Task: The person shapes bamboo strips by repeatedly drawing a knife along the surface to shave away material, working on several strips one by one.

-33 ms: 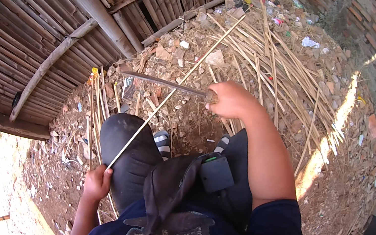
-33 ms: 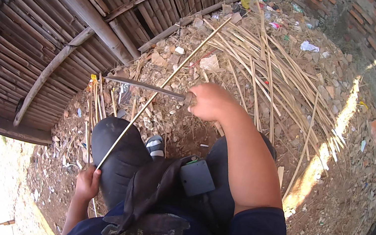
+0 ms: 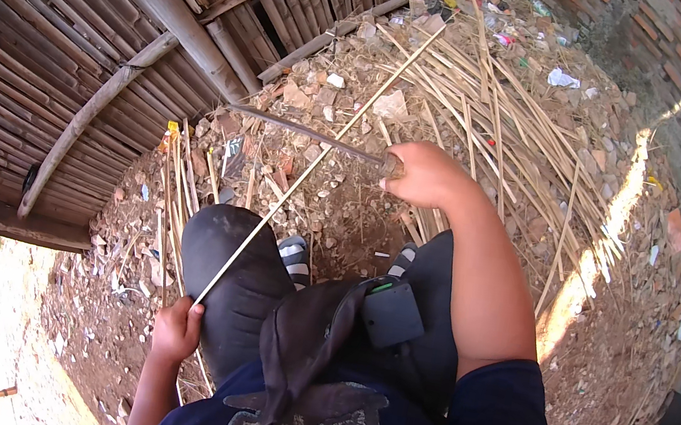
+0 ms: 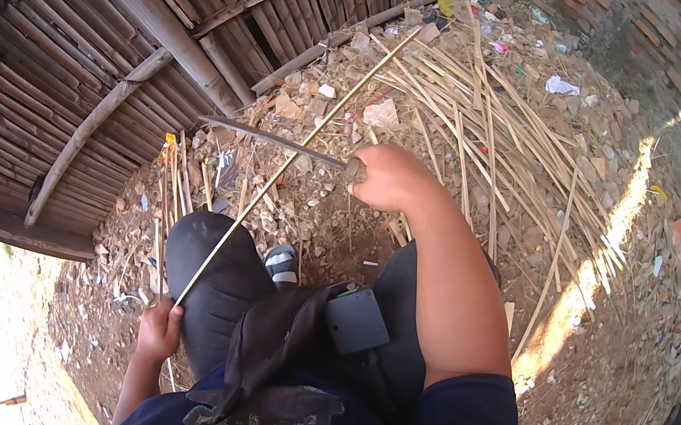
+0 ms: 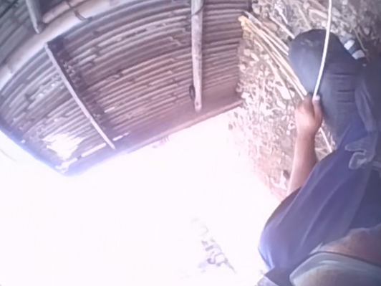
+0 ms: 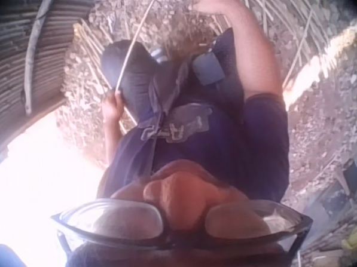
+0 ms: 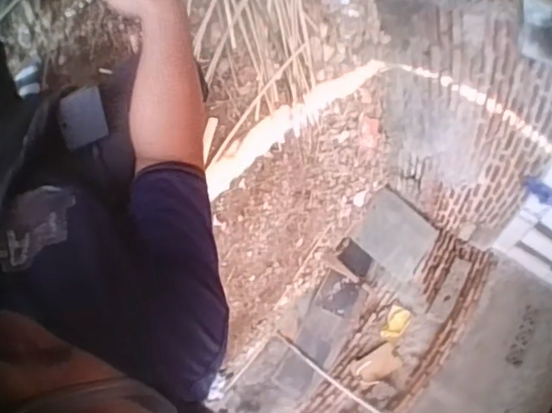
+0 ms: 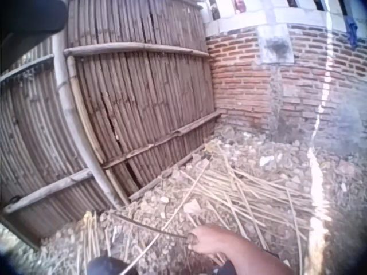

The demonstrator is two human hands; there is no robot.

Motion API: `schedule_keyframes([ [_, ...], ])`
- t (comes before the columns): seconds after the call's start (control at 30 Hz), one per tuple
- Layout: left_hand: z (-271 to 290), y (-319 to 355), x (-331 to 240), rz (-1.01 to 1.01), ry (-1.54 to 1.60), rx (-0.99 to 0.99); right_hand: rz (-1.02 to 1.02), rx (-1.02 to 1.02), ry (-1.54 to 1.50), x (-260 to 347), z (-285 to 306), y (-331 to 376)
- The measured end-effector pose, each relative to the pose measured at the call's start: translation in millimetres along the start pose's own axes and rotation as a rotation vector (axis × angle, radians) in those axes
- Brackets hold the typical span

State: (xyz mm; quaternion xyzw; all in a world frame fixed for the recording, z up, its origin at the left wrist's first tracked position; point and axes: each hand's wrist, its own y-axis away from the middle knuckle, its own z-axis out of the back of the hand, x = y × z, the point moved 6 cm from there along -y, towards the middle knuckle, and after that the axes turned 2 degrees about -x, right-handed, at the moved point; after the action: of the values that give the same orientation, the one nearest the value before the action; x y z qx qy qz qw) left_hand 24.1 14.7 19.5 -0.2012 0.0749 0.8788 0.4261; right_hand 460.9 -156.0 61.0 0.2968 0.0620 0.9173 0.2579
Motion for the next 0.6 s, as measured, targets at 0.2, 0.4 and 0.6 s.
schedule_keyframes([
  [0.2,2.3,-4.2,-3.2,0.002,-0.047,0.028,-0.128,-0.21,-0.011,-13.4,9.8,2.0],
  [0.4,3.5,-1.3,-6.4,0.0,-0.078,0.01,-0.067,0.084,0.052,8.8,-5.0,9.8],
  [0.6,8.7,-7.8,-12.5,0.006,-0.039,-0.003,-0.165,-0.106,0.02,-18.4,3.4,-12.7],
])
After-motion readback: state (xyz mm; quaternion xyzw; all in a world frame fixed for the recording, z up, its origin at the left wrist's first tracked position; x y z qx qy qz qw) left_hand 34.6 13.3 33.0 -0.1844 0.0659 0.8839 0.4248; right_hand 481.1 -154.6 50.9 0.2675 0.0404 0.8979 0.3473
